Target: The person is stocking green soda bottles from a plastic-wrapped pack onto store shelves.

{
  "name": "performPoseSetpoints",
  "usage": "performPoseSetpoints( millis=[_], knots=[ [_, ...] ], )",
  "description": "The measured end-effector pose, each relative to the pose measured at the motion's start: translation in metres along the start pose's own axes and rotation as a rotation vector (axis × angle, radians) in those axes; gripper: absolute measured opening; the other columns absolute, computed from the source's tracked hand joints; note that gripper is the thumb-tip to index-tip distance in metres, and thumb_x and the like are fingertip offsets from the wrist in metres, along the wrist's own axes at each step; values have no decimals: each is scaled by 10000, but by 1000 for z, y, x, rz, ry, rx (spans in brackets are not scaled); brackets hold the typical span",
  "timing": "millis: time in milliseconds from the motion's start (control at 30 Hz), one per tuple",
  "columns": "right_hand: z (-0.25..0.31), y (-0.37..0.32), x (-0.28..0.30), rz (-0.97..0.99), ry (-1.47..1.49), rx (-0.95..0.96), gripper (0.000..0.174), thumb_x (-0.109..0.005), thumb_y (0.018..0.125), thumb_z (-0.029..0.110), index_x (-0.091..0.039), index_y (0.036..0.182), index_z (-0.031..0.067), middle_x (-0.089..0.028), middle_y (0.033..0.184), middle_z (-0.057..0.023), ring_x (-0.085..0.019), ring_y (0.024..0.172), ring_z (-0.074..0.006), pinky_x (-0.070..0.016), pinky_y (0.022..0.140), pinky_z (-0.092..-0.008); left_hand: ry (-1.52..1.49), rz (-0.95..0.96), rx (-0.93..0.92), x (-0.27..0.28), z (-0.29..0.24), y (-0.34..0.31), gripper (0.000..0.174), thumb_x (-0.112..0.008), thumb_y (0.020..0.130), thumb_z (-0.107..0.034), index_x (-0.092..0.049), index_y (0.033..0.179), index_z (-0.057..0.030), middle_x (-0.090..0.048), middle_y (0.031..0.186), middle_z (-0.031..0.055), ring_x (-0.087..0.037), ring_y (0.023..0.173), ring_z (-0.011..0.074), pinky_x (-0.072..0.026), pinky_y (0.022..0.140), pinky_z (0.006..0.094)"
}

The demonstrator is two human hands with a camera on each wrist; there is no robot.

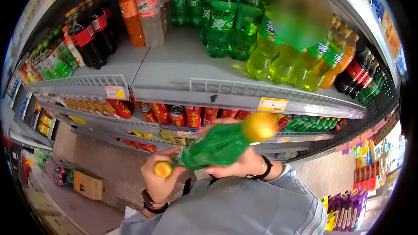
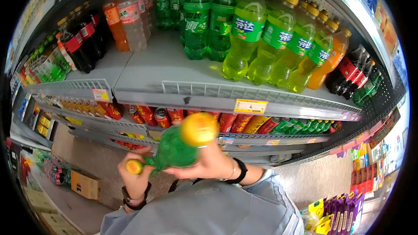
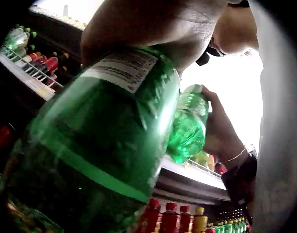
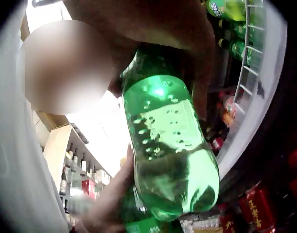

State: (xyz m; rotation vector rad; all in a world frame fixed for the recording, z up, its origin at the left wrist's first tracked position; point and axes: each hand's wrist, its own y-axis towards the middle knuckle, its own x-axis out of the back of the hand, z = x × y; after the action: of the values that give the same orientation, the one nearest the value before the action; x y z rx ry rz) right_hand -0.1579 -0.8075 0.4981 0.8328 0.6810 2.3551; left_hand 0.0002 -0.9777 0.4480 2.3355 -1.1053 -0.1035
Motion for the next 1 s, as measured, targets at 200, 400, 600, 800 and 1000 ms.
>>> performPoseSetpoints(
  millis=[200,400,600,800,1000],
  knots=[
    [12,56,26,-575,303,358,740,-830,693,143,-417,1290,-2,-603,1136,-185,-613,1021,-278,-514,856,-387,-213,-92,154,57,61,40,181,-702,826,-44,-531,822,16,-646,800,123,-645,748,204,-531,731,347],
    [11,113,29,-1052,-436,276,616,-790,731,75,-474,1251,-18,-639,1080,-167,-641,905,-243,-530,807,-343,-109,84,253,115,110,71,194,-678,868,-63,-519,794,20,-629,727,98,-628,679,155,-495,651,301],
    [-6,153,56,-842,-1057,-69,711,-887,628,269,-535,1180,-9,-635,1007,-135,-637,889,-239,-523,755,-340,-44,274,286,148,118,98,192,-609,908,-61,-484,782,12,-606,707,97,-619,714,172,-497,716,330],
    [-14,167,46,-853,-1316,-232,820,-846,628,466,-531,1226,2,-645,981,-177,-639,913,-320,-524,770,-391,-70,303,278,155,120,93,188,-601,911,-61,-483,785,13,-601,707,97,-617,715,176,-504,724,342],
    [-28,153,54,-921,-1635,-159,880,-797,638,592,-486,1245,37,-663,908,-177,-668,753,-325,-530,535,-401,-187,229,296,139,141,71,178,-641,898,-71,-534,792,25,-633,712,99,-654,691,167,-505,657,305]
  ],
)
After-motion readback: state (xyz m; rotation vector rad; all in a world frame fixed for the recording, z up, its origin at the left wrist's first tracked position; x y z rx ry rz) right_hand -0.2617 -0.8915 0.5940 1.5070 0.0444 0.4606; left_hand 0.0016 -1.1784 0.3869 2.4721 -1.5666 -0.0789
